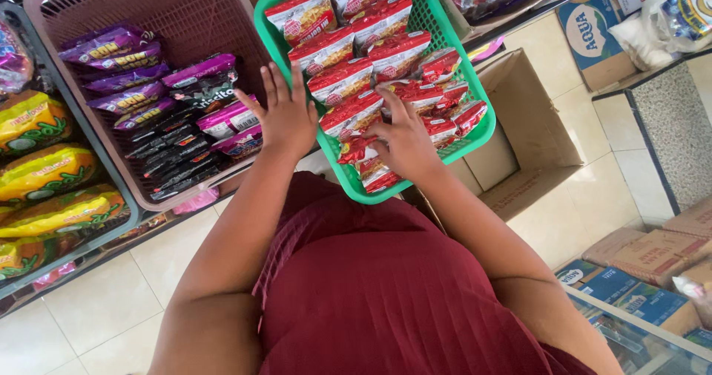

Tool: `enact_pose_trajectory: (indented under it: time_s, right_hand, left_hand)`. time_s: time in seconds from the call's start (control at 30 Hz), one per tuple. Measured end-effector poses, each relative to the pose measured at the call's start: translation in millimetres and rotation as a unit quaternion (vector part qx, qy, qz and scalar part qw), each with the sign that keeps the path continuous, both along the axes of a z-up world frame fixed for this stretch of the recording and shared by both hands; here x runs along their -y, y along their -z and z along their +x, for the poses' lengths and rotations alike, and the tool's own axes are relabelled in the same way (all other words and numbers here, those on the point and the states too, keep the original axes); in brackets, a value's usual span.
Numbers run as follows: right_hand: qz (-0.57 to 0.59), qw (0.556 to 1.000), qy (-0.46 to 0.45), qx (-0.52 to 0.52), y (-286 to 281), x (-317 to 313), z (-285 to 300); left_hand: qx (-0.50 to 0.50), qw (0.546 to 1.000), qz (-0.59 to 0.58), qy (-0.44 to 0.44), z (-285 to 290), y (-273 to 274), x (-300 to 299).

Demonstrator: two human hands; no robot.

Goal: The person takes packets of instant noodles from a cardboard box and arranges them in a green plastic basket on a grocery store shelf, then moves a small wooden stool and carries an empty box.

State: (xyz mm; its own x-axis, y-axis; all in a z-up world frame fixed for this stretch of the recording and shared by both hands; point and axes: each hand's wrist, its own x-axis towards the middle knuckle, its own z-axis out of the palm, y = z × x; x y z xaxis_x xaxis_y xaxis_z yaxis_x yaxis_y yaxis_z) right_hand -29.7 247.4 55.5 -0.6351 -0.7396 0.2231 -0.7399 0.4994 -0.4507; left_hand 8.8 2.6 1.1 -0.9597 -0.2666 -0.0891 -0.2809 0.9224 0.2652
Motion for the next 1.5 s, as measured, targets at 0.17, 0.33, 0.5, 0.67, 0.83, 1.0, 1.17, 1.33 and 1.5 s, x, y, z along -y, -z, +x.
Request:
enact_pose_trajectory:
  time_s: [0.17, 0.33, 0.5, 0.67, 0.83, 1.0, 1.17, 1.33, 1.5]
  right_hand:
    - [0.003, 1.0, -0.004, 0.029, 5.3, -6.8, 6.0]
    - [0.083, 0.995, -0.035, -0.039, -8.3, -0.7, 11.5]
    - [0.14, 0.99, 0.003, -0.014, -13.5, 19.5, 16.8]
    - [0.074, 0.997, 0.011, 0.034, 2.0, 8.1, 10.7]
    - [0.025, 0.999, -0.019, 0.021, 15.8, 1.4, 3.8]
    - [0.054, 0.998, -0.017, 0.024, 17.6, 4.0, 4.1]
    - [0.05, 0.998, -0.019, 0.029, 20.9, 4.9, 3.9]
    - [0.04, 0.998, -0.021, 0.034, 19.4, 4.0, 3.7]
    - [0.044, 0.998, -0.011, 0.04, 21.7, 3.6, 4.2]
  left_hand:
    - [-0.189, 0.978, 0.028, 0.079, 20.2, -19.0, -3.1]
    - [-0.124, 0.976, 0.037, 0.177, 26.0, -40.5, -30.6]
    - [-0.065, 0.981, -0.024, 0.183, 16.8, -32.6, -33.0]
    - [-0.065, 0.979, -0.045, 0.186, 13.0, -14.4, -32.3]
    - [-0.054, 0.982, -0.058, 0.174, 12.2, -18.5, -35.9]
    - [-0.046, 0.982, -0.067, 0.168, 5.6, -46.7, -30.2]
    - [-0.207, 0.97, -0.065, 0.112, -14.7, -37.4, -13.4]
    - [-0.109, 0.983, -0.115, 0.096, -22.2, -17.7, -7.4]
    - [-0.022, 0.988, -0.122, 0.087, -18.6, -15.5, -6.8]
